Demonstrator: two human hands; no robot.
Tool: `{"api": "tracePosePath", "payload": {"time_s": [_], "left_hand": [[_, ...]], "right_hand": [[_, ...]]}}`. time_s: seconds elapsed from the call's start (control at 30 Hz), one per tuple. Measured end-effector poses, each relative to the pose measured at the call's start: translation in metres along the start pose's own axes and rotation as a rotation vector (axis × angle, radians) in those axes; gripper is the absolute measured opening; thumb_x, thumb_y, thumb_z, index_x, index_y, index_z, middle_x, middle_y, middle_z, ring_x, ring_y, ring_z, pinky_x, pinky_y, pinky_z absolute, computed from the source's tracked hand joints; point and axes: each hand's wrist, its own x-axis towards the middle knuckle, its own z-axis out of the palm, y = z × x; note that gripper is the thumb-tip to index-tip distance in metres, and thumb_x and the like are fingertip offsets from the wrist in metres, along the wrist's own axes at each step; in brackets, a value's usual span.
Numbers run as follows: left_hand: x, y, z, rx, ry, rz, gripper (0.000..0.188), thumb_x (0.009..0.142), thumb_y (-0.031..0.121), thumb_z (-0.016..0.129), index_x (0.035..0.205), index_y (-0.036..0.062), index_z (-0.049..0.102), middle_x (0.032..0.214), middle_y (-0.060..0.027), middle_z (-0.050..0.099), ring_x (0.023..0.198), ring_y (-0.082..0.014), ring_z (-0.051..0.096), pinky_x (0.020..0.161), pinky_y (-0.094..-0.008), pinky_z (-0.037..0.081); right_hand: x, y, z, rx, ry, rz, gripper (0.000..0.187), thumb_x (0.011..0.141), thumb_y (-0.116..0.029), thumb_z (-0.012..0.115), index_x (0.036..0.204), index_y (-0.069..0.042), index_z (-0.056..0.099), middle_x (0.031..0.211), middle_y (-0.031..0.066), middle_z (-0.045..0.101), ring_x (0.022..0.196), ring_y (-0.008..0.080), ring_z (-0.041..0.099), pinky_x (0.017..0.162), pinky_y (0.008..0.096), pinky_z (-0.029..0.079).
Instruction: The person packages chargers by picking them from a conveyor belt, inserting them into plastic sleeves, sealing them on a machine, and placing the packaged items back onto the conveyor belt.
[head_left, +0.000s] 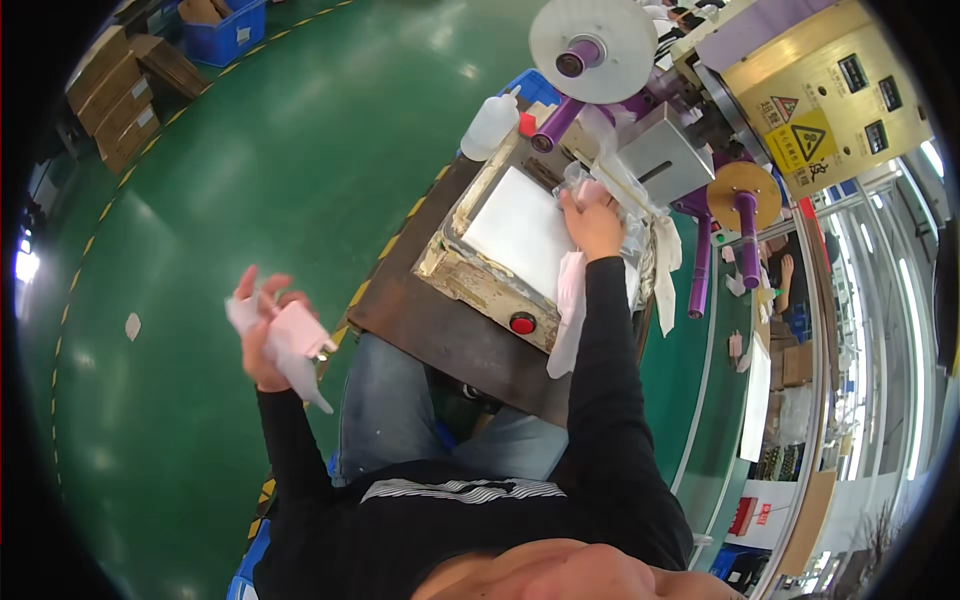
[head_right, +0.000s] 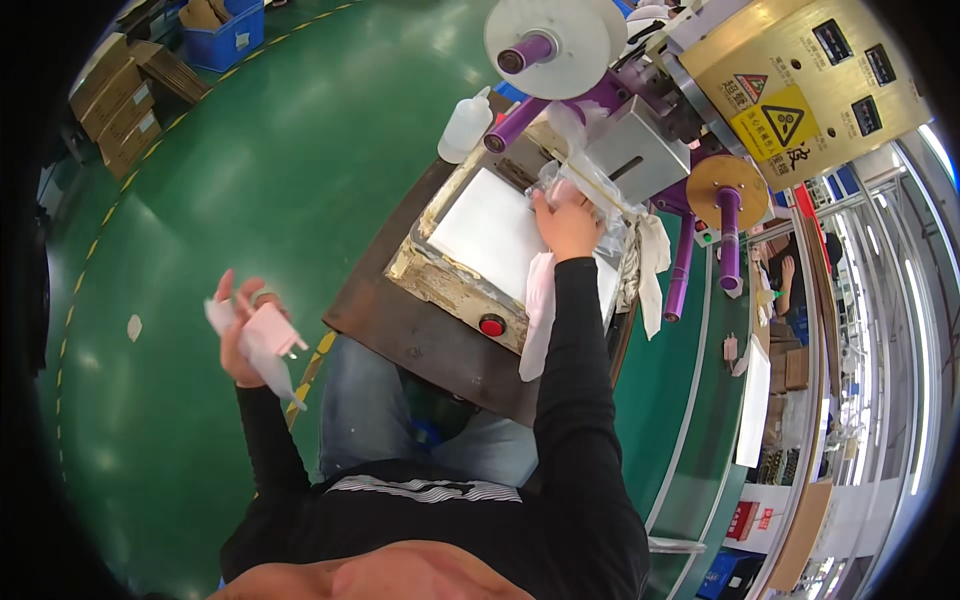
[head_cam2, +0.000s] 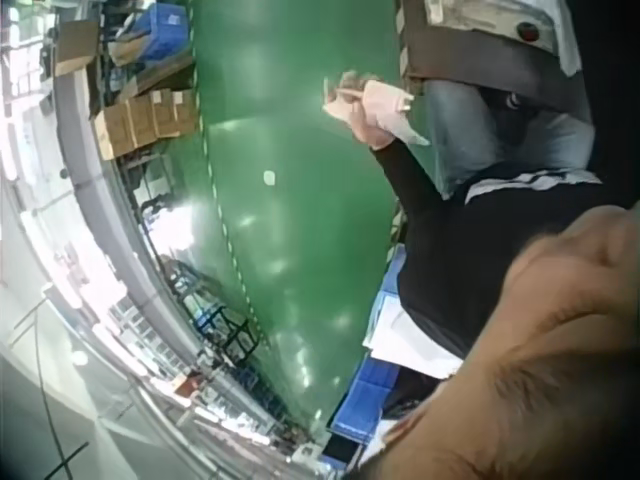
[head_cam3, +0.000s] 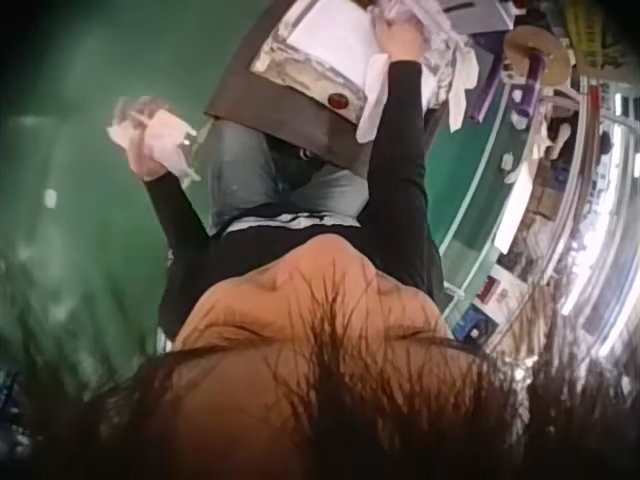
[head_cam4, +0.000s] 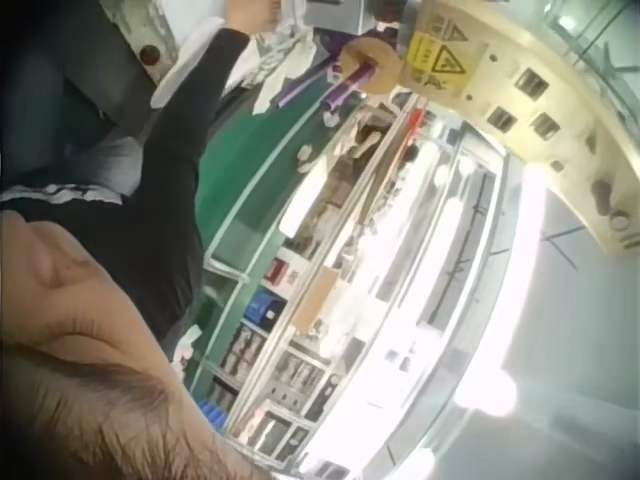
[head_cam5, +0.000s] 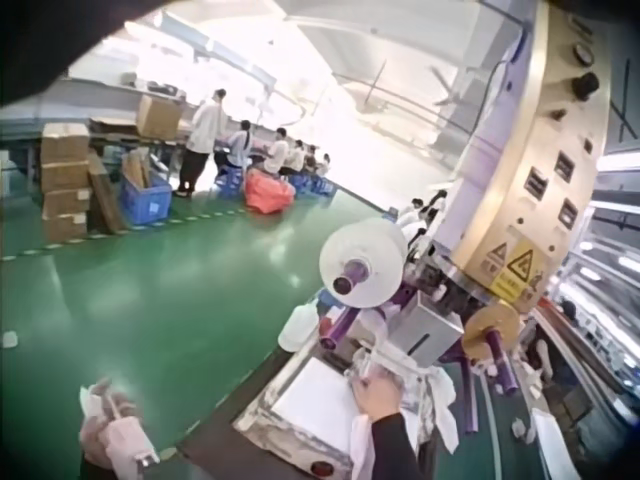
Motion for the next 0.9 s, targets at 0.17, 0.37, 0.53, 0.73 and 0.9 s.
{"api": "tracePosePath", "payload": {"time_s": [0.17, 0.37, 0.53, 0.73, 0.9], "left_hand": [[0.038, -0.067, 0.055, 0.178, -0.307, -0.411, 0.088, 0.086, 0.014, 0.068, 0.162, 0.0062, 0.022, 0.155, -0.0207, 0.040, 0.101, -0.0257, 0.069, 0.082, -0.0359, 0.059], [0.041, -0.132, 0.095, 0.251, -0.287, -0.600, 0.077, 0.090, 0.001, 0.061, 0.161, 0.0112, 0.032, 0.132, -0.0088, 0.056, 0.096, -0.0151, 0.064, 0.084, -0.0296, 0.054], [0.058, -0.146, 0.090, 0.339, -0.302, -0.560, 0.068, 0.091, 0.002, 0.059, 0.156, 0.0086, 0.041, 0.127, -0.0097, 0.060, 0.095, -0.0131, 0.063, 0.079, -0.0281, 0.055], [0.050, -0.104, 0.078, 0.175, -0.073, -0.479, 0.072, 0.095, 0.026, 0.065, 0.155, 0.0029, 0.032, 0.127, -0.0170, 0.061, 0.091, -0.0188, 0.066, 0.079, -0.0328, 0.058], [0.015, -0.084, 0.121, 0.328, -0.254, -0.076, 0.090, 0.089, 0.038, 0.070, 0.158, 0.0013, 0.024, 0.138, -0.0198, 0.047, 0.108, -0.0247, 0.061, 0.089, -0.0373, 0.054]], "right_hand": [[0.017, 0.029, -0.011, 0.409, -0.324, -0.024, 0.101, 0.087, -0.069, 0.063, 0.147, 0.009, 0.042, 0.147, 0.0399, 0.045, 0.138, 0.0527, 0.045, 0.117, 0.0511, 0.035], [-0.100, 0.092, -0.038, 0.417, 0.225, -0.139, 0.068, 0.095, -0.036, 0.071, 0.143, 0.006, 0.049, 0.147, 0.0330, 0.046, 0.139, 0.0441, 0.045, 0.118, 0.0464, 0.034], [-0.257, 0.095, -0.042, 1.372, -0.012, 0.703, 0.079, 0.093, -0.028, 0.074, 0.149, 0.013, 0.035, 0.139, 0.0292, 0.054, 0.130, 0.0340, 0.055, 0.116, 0.0410, 0.037], [-0.256, 0.054, -0.162, 1.089, -0.419, 0.174, 0.074, 0.103, -0.034, 0.062, 0.159, 0.000, 0.026, 0.136, 0.0231, 0.062, 0.112, 0.0270, 0.068, 0.097, 0.0356, 0.053], [-0.244, -0.055, -0.128, 1.749, -1.347, 0.048, 0.079, 0.106, -0.067, 0.029, 0.163, -0.013, 0.019, 0.134, 0.0220, 0.064, 0.095, 0.0264, 0.073, 0.081, 0.0331, 0.059]]}}
